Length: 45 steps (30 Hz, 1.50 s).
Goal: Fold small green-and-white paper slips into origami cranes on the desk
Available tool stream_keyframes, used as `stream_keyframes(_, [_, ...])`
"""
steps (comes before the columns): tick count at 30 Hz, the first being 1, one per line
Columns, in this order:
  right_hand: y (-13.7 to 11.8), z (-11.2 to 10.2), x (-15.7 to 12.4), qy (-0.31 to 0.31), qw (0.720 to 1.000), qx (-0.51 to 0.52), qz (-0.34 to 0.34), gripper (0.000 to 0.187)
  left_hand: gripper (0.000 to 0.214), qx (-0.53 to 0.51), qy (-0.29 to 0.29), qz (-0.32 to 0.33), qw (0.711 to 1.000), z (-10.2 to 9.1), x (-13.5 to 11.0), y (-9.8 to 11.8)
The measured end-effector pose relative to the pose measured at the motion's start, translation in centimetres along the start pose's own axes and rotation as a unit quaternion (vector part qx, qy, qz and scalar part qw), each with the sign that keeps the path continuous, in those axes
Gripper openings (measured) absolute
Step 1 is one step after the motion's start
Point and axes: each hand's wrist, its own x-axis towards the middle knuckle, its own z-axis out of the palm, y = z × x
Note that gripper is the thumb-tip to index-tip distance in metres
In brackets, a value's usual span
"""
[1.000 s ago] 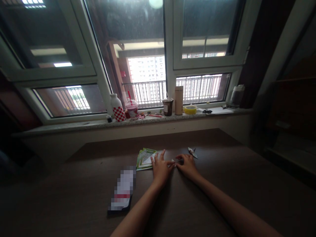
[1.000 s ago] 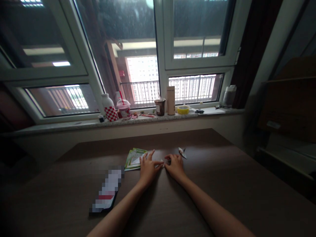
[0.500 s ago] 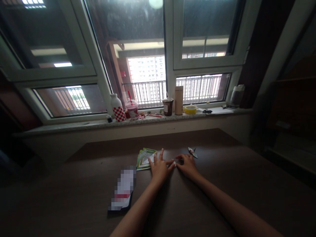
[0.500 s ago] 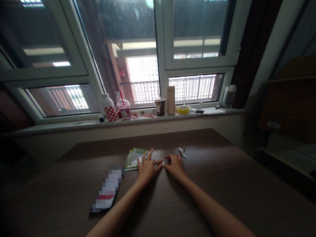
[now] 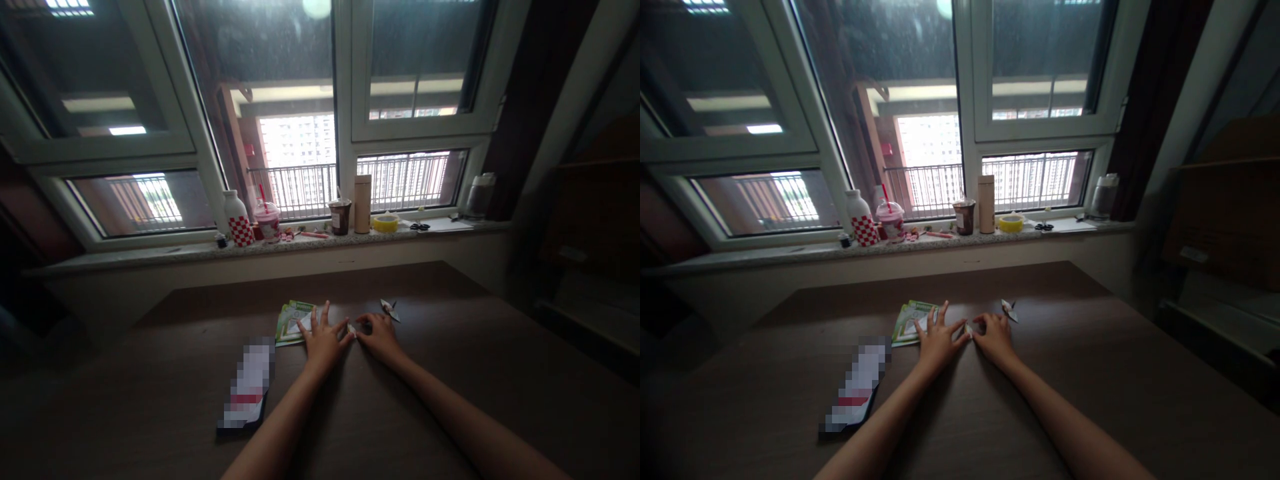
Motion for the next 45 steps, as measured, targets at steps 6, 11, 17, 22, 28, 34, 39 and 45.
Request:
stream_keyframes(6, [0.0,0.0,0.0,0.001,1.000,0.003,0.000,0.024,0.019,-0.024,-0.001,0.023,0.999,-0.6,0.2,0.8])
stream_keyframes(11, [0.1,0.1,0.0,0.004,1.000,0.001,-0.001,0.021,0.011,-0.040,-0.022,0.009,0.999,-0.5,0.4,1.0])
stream_keyframes(17, [0.1,0.1,0.0,-0.006,1.000,-0.003,0.002,0.023,0.012,-0.022,-0.053,-0.005,0.998,-0.7,0.6,0.5])
stream_keyframes(22, [-0.6,-0.4,0.0,-0.031,0.999,-0.020,0.015,0.027,0.015,0.016,-0.051,0.000,0.999,-1.2,0.6,0.6])
stream_keyframes(28, [-1.2,-0.8,-0.2,-0.039,0.998,-0.036,0.029,0.028,0.017,0.044,-0.039,0.001,0.998,-1.3,0.3,0.8])
stream_keyframes(34, [-1.3,-0.8,-0.1,-0.045,0.998,-0.044,0.031,0.028,0.019,0.047,-0.037,-0.010,0.998,-1.2,0.1,0.9])
stream_keyframes(39, [-1.0,-0.7,0.0,-0.047,0.998,-0.043,0.031,0.028,0.025,0.042,-0.042,-0.020,0.998,-1.2,0.3,0.6])
stream_keyframes(45, [-0.9,-0.5,0.0,-0.043,0.998,-0.047,0.026,0.028,0.036,0.051,-0.057,-0.019,0.997,-1.2,0.3,0.1])
